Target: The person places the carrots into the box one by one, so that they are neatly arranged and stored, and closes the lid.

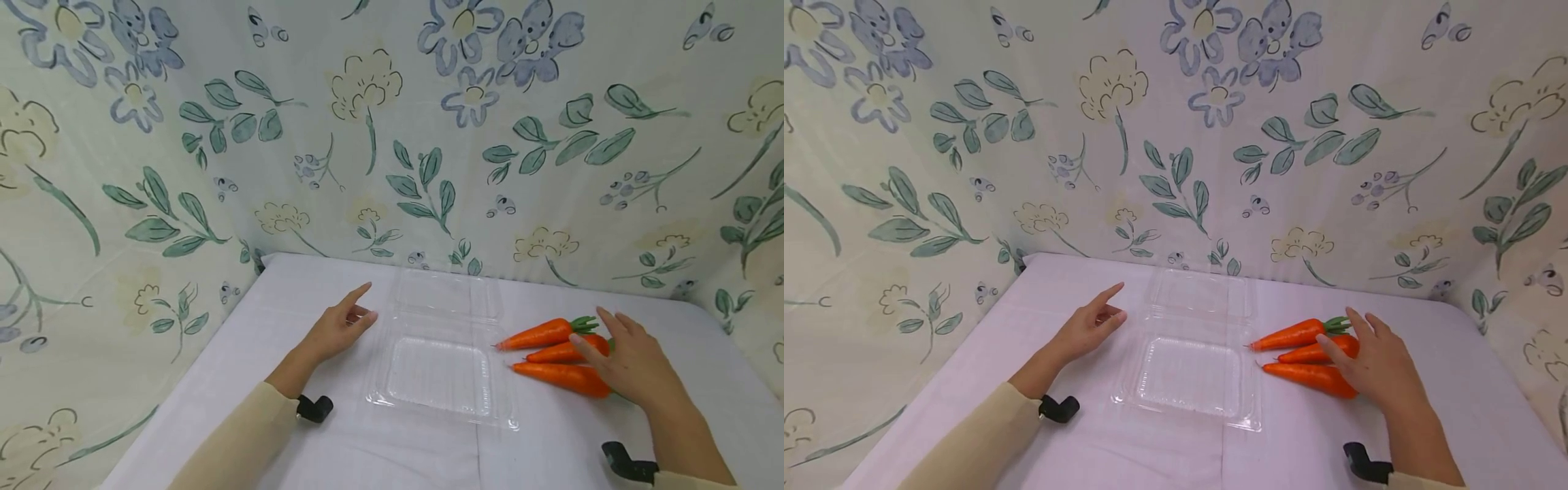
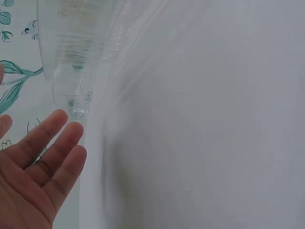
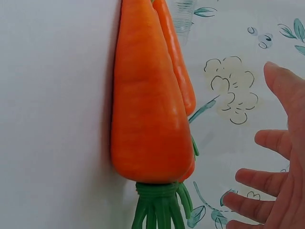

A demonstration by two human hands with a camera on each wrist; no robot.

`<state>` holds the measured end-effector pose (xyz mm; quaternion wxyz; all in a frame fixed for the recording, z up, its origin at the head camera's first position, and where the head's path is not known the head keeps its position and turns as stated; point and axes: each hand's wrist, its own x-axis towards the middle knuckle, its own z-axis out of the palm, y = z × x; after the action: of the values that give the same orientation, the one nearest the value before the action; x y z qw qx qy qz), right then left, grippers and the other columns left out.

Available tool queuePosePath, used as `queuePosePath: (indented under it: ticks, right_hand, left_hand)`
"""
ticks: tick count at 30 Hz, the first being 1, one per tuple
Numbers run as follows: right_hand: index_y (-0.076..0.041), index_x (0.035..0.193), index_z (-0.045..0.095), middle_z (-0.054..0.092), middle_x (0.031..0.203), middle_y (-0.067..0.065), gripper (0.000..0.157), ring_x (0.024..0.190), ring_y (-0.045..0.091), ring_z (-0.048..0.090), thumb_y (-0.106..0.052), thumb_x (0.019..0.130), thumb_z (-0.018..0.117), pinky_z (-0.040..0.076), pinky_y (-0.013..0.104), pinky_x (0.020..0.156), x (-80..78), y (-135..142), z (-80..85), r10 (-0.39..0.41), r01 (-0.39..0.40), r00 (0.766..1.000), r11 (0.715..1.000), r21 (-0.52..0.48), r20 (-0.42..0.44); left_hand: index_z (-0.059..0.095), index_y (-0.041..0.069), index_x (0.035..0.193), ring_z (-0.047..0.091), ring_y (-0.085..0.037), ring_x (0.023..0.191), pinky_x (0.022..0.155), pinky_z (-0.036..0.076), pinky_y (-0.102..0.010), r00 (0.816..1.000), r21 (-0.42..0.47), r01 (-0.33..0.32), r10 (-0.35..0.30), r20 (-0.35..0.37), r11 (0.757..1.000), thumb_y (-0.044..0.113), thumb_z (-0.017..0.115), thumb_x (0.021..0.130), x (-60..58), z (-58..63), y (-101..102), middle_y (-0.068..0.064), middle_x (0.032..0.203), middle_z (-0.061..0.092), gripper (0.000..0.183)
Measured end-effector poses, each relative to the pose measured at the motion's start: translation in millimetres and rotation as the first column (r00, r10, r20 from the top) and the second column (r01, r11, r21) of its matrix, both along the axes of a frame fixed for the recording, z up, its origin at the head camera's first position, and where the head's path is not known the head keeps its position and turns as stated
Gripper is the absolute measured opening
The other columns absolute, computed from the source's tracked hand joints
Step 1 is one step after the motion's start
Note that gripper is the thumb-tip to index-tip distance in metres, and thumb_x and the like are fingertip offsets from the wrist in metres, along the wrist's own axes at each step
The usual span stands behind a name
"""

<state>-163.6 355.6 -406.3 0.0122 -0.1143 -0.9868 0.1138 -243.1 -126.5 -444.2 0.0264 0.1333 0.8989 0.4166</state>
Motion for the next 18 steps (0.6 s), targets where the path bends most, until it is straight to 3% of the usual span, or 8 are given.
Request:
queuePosePath:
  ticks: [7, 14, 18]
  right_hand:
    - [-0.003, 0.162, 0.012, 0.018, 0.151, 0.046, 0.105, 0.129, 0.065, 0.028, -0.073, 0.093, 0.049, 0.037, 0.082, 0.094, 7.3, 15, 2.1, -0.068, 0.075, 0.996, 0.988, -0.132, 0.058]
    - [0.004, 0.157, 0.024, 0.031, 0.144, 0.044, 0.102, 0.124, 0.06, 0.037, -0.073, 0.094, 0.047, 0.049, 0.07, 0.089, 11.2, 22, 0.5, -0.07, 0.101, 0.986, 0.973, -0.206, 0.153]
    - [0.008, 0.15, 0.034, 0.032, 0.144, 0.044, 0.108, 0.125, 0.06, 0.036, -0.081, 0.088, 0.048, 0.05, 0.069, 0.092, 13.0, 24, -1.7, -0.091, 0.141, 0.969, 0.967, -0.211, 0.231]
  left_hand:
    - [0.031, 0.042, 0.159, 0.069, -0.02, 0.112, 0.105, 0.051, -0.054, 0.997, 0.121, -0.02, 0.011, 0.075, 0.992, 0.054, 0.06, 0.098, 2.6, -4.4, 11, -0.004, 0.121, 0.074, 0.068]
    - [0.035, 0.04, 0.158, 0.068, -0.02, 0.113, 0.097, 0.058, -0.041, 0.985, 0.328, -0.003, -0.054, 0.163, 0.945, 0.042, 0.064, 0.099, 3.3, -10.2, 22, -0.008, 0.132, 0.07, 0.066]
    - [0.036, 0.036, 0.158, 0.067, -0.022, 0.116, 0.097, 0.057, -0.038, 0.982, 0.359, 0.021, -0.086, 0.167, 0.933, 0.042, 0.063, 0.1, 4.7, -13.9, 27, -0.01, 0.135, 0.068, 0.065]
